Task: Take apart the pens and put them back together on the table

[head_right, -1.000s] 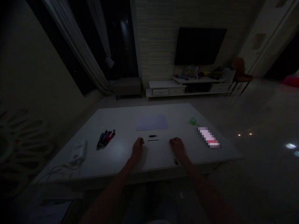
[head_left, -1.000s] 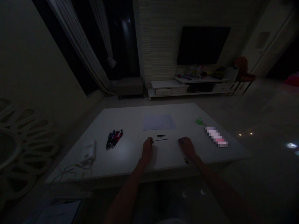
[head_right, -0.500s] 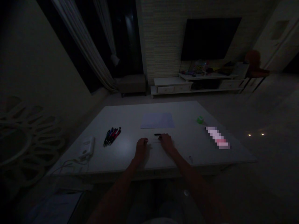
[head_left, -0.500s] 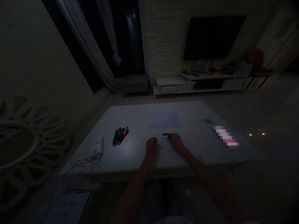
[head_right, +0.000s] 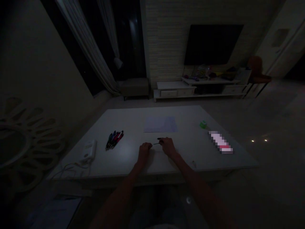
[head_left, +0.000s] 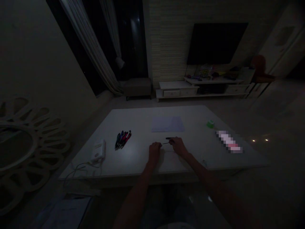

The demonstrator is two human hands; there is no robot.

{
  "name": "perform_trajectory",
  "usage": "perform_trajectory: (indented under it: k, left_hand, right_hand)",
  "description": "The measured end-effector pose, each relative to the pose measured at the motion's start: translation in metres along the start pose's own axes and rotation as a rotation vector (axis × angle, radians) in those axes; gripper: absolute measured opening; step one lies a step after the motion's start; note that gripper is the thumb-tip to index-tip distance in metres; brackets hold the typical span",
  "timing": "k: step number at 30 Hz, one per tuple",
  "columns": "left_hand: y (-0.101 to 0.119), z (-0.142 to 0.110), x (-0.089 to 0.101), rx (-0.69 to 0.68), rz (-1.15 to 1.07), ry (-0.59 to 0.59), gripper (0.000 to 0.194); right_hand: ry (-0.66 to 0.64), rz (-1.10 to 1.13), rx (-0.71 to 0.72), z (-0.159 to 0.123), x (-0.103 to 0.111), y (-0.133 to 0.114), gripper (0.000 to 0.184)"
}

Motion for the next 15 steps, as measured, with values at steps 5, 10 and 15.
perform_trajectory:
  k: [5, 10, 15]
  left_hand:
    - [0.004, -0.001, -0.007, -0.106, 0.065, -0.089, 0.011]
    - [0.007, -0.003, -0.008, -0.139, 0.103, -0.124, 0.014]
    - [0.012, -0.005, -0.006, -0.184, 0.080, -0.157, 0.020]
  right_hand:
    - [-0.042, 0.076, 0.078, 0.002, -0.006, -0.017, 0.011]
    - [-0.086, 0.292, -0.030, 0.005, -0.014, -0.023, 0.014]
    - [-0.113, 0.408, -0.106, 0.006, -0.013, -0.018, 0.017]
Point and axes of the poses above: each hand's wrist, its own z-axis towards the middle knuckle, its own x-axis out of the back of the hand, y = z × x, the point moved 4 cm from there along z, towards the middle knuckle, and after that the axes turned 4 degrees about -x, right-handed, at the moved point
